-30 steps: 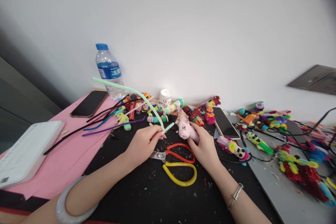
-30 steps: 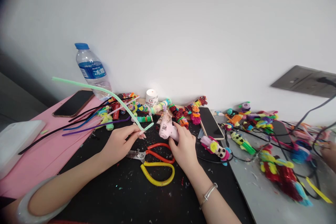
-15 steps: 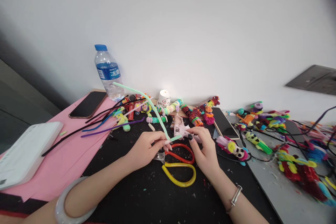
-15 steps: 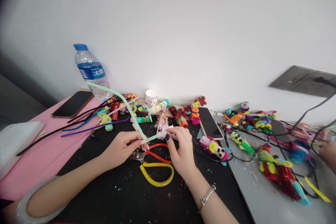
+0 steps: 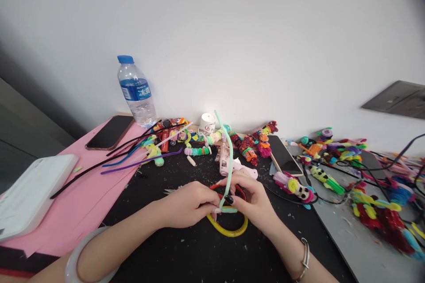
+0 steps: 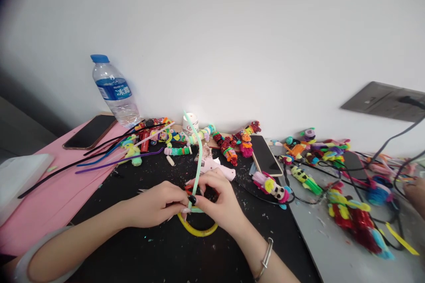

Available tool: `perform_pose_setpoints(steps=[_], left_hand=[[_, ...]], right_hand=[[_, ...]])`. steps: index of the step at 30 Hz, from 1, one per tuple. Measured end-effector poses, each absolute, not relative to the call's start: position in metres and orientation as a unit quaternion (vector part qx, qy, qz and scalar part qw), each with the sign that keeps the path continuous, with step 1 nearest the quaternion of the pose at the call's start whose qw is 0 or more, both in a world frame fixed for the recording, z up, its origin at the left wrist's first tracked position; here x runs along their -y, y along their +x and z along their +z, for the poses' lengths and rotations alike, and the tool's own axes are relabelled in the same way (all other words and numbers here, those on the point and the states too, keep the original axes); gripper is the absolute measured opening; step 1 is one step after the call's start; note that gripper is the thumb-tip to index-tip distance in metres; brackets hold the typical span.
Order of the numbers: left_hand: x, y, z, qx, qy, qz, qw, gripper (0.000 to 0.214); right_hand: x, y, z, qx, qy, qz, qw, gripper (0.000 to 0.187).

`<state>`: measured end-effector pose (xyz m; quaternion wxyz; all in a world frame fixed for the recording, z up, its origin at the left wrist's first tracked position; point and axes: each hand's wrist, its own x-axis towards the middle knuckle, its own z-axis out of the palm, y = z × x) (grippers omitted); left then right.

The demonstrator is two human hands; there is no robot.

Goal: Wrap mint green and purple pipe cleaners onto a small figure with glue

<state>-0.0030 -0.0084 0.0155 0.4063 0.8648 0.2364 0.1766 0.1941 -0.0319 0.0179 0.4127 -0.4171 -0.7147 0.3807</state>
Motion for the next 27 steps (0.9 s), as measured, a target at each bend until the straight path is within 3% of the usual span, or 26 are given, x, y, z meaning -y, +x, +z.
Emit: perform_pose_setpoints(steps=[10, 27], left_hand=[[0.005, -0.006, 0.015, -0.275, 0.804, 0.216, 0.481, 0.022], [-0.004, -0.007, 0.014, -0.349, 0.691, 0.308, 0.553, 0.016]], right_hand=[[0.030, 0.194, 0.008, 0.594, -0.473, 0.434, 0.486, 0.014], [0.021, 0.196, 0.000, 0.494, -0.416, 0.508, 0.569, 0.015]])
